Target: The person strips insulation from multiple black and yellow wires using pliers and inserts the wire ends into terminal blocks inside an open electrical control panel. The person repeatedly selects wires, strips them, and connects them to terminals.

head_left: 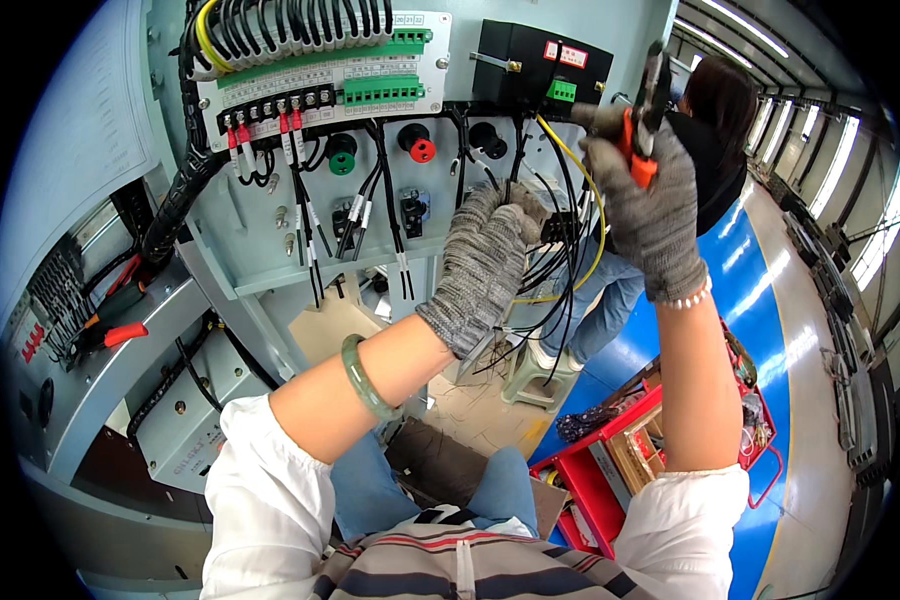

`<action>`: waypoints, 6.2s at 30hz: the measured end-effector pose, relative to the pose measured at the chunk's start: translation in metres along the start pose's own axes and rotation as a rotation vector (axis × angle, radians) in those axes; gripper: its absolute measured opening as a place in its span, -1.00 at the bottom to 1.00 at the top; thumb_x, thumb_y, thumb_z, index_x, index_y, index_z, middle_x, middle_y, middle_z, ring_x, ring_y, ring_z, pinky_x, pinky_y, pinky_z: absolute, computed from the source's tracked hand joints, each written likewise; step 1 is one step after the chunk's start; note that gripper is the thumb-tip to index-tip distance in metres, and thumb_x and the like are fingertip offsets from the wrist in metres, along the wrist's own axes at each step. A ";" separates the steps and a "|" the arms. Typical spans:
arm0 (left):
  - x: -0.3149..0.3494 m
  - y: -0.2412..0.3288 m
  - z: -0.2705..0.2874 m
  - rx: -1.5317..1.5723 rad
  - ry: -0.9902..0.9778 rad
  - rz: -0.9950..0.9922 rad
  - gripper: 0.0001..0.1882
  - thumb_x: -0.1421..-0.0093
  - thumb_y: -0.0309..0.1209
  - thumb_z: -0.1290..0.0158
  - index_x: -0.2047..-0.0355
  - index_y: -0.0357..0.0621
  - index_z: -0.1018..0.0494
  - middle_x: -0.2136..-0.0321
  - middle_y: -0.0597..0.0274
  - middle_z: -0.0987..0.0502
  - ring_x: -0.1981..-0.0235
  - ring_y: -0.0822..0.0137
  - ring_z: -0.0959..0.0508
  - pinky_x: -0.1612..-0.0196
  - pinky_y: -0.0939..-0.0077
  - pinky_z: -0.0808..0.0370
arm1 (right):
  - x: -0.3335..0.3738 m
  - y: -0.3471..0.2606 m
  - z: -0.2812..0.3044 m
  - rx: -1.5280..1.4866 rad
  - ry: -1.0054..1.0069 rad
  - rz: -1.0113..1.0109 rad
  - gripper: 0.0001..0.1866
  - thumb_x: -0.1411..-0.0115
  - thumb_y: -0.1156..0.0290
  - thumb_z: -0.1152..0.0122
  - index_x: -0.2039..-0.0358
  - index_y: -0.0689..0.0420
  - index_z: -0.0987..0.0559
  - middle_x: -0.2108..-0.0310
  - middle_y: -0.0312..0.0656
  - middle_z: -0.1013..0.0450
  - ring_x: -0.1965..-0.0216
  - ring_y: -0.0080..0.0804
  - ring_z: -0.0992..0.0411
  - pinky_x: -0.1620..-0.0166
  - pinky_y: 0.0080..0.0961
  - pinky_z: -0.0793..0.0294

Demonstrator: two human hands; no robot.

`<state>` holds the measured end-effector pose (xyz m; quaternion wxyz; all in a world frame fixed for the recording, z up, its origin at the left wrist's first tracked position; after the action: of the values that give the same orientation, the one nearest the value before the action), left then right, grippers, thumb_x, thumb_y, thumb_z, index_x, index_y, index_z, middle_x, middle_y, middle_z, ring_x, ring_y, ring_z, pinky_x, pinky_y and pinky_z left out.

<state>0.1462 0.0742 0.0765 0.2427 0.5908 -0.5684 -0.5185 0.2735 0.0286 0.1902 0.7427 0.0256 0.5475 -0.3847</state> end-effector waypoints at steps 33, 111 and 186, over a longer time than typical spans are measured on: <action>-0.031 0.043 -0.018 -1.523 0.405 -0.693 -0.69 -0.08 -0.28 -0.01 0.13 0.04 -0.44 0.20 0.16 -0.45 0.28 0.16 -0.53 0.27 0.27 -0.48 | 0.014 0.017 0.010 -0.148 0.089 0.163 -0.84 -0.05 0.51 -0.16 0.34 0.22 -0.44 0.43 -0.17 -0.51 0.37 -0.47 -0.49 0.25 -0.56 -0.46; -0.027 -0.011 -0.034 0.195 0.091 0.234 -0.71 -0.13 -0.23 0.01 0.27 -0.19 -0.39 0.52 0.35 -0.44 0.65 0.59 -0.32 0.75 0.77 -0.16 | 0.049 0.033 -0.001 0.210 -0.286 -0.271 -0.78 -0.03 0.45 -0.16 0.32 0.24 -0.39 0.48 -0.07 -0.40 0.43 -0.30 -0.43 0.33 -0.41 -0.43; -0.023 0.016 -0.030 -0.888 -0.229 -0.671 -0.81 -0.19 -0.47 0.03 0.19 -0.25 -0.41 0.27 0.19 -0.51 0.21 0.29 -0.53 0.10 0.53 -0.47 | 0.047 0.009 -0.001 0.281 -0.447 -0.189 -0.68 0.01 0.39 -0.20 0.23 0.22 -0.45 0.44 -0.09 -0.41 0.39 -0.25 -0.42 0.26 -0.41 -0.43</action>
<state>0.1703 0.0831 0.1082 0.2270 0.5203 -0.0996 -0.8172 0.2829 0.0097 0.1473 0.7950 -0.0082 0.3113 -0.5205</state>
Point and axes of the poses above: each hand's wrist, its own x-axis away from the middle knuckle, its own z-axis out of the back of the hand, y = z × x, the point moved 6 cm from there along -x, towards the middle knuckle
